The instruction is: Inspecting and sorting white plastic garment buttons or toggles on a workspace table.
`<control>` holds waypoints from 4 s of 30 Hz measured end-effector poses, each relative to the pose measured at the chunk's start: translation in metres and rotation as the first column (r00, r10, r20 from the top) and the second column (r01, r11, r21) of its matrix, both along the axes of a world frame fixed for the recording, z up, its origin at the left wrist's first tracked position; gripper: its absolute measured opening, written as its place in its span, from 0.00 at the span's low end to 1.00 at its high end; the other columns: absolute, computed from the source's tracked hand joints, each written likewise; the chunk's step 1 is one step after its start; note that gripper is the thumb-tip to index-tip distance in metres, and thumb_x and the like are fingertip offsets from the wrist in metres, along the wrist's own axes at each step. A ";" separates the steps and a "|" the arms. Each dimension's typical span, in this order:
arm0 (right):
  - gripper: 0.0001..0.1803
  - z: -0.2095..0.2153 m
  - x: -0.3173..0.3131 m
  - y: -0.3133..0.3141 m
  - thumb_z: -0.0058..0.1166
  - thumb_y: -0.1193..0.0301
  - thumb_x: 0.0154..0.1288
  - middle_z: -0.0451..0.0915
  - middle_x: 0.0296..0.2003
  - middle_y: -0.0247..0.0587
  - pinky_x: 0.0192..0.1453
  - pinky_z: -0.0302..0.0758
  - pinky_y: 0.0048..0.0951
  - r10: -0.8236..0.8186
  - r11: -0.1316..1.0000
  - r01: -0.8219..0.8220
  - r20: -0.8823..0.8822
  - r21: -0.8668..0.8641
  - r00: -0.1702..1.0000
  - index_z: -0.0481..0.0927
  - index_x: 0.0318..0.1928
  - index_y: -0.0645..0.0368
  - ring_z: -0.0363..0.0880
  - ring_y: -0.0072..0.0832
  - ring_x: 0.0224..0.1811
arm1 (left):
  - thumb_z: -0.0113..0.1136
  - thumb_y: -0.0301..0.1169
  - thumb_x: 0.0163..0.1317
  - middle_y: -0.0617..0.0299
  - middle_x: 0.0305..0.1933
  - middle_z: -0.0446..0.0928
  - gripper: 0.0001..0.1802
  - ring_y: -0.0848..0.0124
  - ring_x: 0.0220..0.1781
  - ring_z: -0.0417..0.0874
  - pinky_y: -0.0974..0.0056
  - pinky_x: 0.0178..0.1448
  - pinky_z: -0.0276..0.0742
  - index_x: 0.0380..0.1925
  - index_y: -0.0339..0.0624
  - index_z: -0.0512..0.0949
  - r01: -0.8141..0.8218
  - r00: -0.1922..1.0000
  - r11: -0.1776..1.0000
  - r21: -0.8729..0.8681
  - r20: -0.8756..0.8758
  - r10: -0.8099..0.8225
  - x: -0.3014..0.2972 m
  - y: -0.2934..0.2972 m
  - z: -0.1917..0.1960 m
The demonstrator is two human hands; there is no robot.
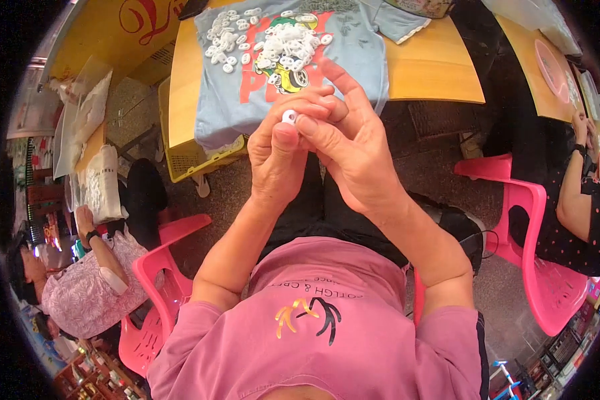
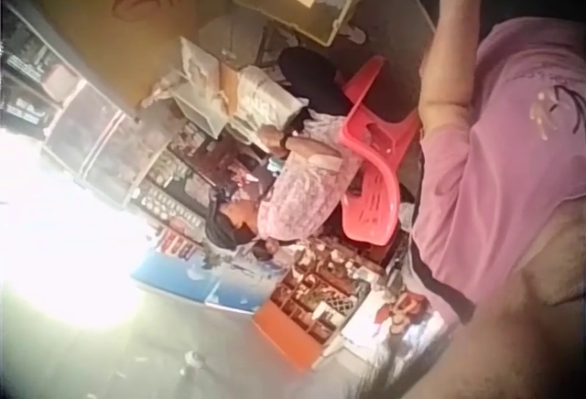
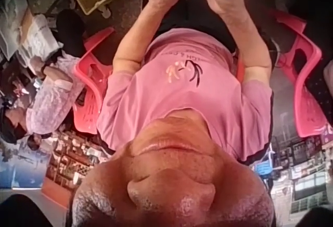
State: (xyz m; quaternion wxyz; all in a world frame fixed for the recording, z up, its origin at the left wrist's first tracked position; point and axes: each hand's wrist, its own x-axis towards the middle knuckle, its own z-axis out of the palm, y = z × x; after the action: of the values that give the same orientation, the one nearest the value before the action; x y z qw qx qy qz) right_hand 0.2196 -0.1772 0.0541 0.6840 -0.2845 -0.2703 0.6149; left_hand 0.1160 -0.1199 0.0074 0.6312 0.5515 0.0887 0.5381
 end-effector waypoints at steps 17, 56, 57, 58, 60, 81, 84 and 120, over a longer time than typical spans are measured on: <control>0.37 -0.009 -0.008 0.011 0.56 0.80 0.66 0.80 0.43 0.39 0.52 0.75 0.25 -0.095 0.995 0.095 -0.009 0.008 0.995 0.53 0.70 0.59 0.78 0.22 0.46 | 0.47 0.45 0.73 0.57 0.51 0.77 0.22 0.67 0.56 0.74 0.62 0.63 0.67 0.47 0.35 0.77 0.308 0.948 0.918 -0.251 0.165 -0.273 -0.012 0.011 0.002; 0.12 -0.032 -0.008 0.018 0.50 0.70 0.73 0.79 0.38 0.36 0.43 0.77 0.19 -0.264 0.943 0.332 0.572 -0.016 0.777 0.76 0.48 0.67 0.77 0.17 0.38 | 0.56 0.28 0.69 0.64 0.34 0.78 0.07 0.81 0.35 0.77 0.73 0.41 0.76 0.37 0.33 0.73 -0.383 0.916 0.863 -0.331 -0.258 0.307 0.006 -0.017 0.006; 0.12 -0.032 -0.009 0.018 0.50 0.71 0.73 0.79 0.38 0.36 0.43 0.77 0.20 -0.263 0.944 0.329 0.518 -0.037 0.814 0.76 0.48 0.67 0.77 0.17 0.38 | 0.56 0.28 0.69 0.64 0.34 0.78 0.07 0.81 0.35 0.77 0.73 0.41 0.76 0.37 0.33 0.73 -0.380 0.917 0.864 -0.331 -0.258 0.305 0.007 -0.017 0.004; 0.11 -0.032 -0.009 0.018 0.50 0.71 0.73 0.79 0.38 0.36 0.43 0.77 0.20 -0.263 0.944 0.324 0.461 -0.058 0.848 0.76 0.48 0.67 0.77 0.17 0.38 | 0.56 0.28 0.69 0.64 0.35 0.78 0.07 0.81 0.35 0.77 0.73 0.40 0.76 0.37 0.34 0.73 -0.432 0.888 0.862 -0.265 -0.294 0.354 0.008 -0.018 0.001; 0.11 -0.035 -0.008 0.018 0.50 0.71 0.72 0.79 0.38 0.35 0.43 0.77 0.20 -0.270 0.942 0.333 0.490 -0.046 0.829 0.76 0.48 0.67 0.77 0.17 0.38 | 0.56 0.28 0.69 0.64 0.35 0.77 0.07 0.80 0.35 0.77 0.73 0.40 0.75 0.37 0.34 0.73 -0.479 0.855 0.854 -0.202 -0.326 0.403 0.009 -0.019 -0.002; 0.12 -0.031 0.014 0.023 0.53 0.68 0.71 0.78 0.34 0.32 0.41 0.76 0.21 -0.200 0.970 0.237 0.374 -0.056 0.906 0.78 0.49 0.63 0.76 0.17 0.32 | 0.57 0.30 0.69 0.67 0.35 0.76 0.07 0.81 0.36 0.74 0.75 0.44 0.71 0.39 0.36 0.76 -0.273 0.958 0.868 -0.415 -0.197 0.208 -0.008 -0.006 0.004; 0.13 -0.032 0.015 0.023 0.53 0.68 0.71 0.78 0.35 0.33 0.41 0.76 0.22 -0.176 0.974 0.211 0.309 -0.081 0.934 0.78 0.50 0.63 0.75 0.17 0.33 | 0.58 0.30 0.69 0.67 0.35 0.77 0.07 0.81 0.36 0.74 0.74 0.44 0.72 0.39 0.36 0.75 -0.227 0.972 0.868 -0.443 -0.157 0.174 -0.006 -0.007 0.004; 0.06 -0.039 0.071 0.076 0.58 0.73 0.63 0.79 0.35 0.44 0.40 0.73 0.28 -0.400 0.900 0.017 0.840 0.436 -0.366 0.81 0.39 0.63 0.79 0.33 0.36 | 0.59 0.33 0.67 0.66 0.33 0.77 0.09 0.79 0.36 0.74 0.72 0.45 0.69 0.38 0.38 0.77 -0.210 0.947 0.887 -0.412 -0.311 0.080 -0.036 0.016 0.001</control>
State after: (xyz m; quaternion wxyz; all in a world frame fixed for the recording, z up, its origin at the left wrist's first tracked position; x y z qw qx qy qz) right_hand 0.2908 -0.1015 0.0147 0.3093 -0.6210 -0.7183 -0.0526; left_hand 0.0796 -0.1041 0.0085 0.6774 0.4581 0.3393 0.4650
